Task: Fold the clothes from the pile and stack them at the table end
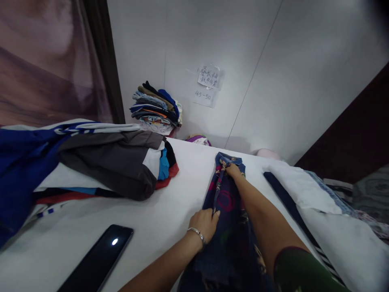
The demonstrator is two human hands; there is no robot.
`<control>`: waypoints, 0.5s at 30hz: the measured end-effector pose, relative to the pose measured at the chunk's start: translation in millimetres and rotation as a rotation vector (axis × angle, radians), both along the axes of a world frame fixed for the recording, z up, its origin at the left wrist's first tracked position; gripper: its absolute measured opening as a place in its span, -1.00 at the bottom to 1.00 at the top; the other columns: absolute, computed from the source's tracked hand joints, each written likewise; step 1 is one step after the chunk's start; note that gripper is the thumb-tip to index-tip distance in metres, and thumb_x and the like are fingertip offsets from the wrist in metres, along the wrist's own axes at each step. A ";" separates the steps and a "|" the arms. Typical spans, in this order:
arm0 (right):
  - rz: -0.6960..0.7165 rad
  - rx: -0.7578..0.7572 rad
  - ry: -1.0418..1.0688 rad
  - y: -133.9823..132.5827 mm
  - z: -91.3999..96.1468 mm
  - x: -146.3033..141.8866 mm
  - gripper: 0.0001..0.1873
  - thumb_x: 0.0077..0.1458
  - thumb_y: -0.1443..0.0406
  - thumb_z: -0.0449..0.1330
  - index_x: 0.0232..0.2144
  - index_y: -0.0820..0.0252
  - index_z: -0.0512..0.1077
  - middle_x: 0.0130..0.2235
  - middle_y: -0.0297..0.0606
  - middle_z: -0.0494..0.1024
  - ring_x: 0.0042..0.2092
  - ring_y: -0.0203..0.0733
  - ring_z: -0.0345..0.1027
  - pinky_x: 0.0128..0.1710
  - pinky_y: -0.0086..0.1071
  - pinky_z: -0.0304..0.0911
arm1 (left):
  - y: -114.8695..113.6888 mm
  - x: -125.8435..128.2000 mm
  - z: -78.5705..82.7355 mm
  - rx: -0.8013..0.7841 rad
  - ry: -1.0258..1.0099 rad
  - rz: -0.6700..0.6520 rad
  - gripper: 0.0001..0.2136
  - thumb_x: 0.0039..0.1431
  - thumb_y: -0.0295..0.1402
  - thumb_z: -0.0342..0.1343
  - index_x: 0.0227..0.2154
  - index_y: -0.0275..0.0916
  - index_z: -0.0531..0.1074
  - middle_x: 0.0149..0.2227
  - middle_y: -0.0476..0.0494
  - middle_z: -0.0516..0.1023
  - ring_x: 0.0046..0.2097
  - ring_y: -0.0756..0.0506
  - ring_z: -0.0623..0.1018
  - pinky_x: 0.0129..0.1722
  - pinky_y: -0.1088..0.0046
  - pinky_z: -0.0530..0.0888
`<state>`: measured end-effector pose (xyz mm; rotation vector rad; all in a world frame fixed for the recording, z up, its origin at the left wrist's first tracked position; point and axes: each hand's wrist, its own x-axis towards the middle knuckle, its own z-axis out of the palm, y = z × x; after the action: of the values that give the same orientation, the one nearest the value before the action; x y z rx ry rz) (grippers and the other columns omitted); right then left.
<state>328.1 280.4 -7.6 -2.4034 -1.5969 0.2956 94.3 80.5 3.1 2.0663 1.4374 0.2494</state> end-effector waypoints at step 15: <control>0.259 -0.130 -0.057 -1.4 -17.3 -27.4 -0.39 0.25 0.08 -0.17 0.27 0.19 0.03 0.33 -0.10 -0.02 0.33 0.00 -0.21 0.22 0.03 -0.19 | -2.8 1.1 -4.3 0.032 0.147 -0.119 -0.50 0.24 -0.19 -0.26 -0.28 -0.34 0.59 -0.25 -0.47 0.59 -0.15 -0.35 0.57 -0.24 0.15 0.45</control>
<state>300.7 279.0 -24.9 -2.3134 -1.9759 0.3917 95.4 77.7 -1.2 2.2266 1.3964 0.0741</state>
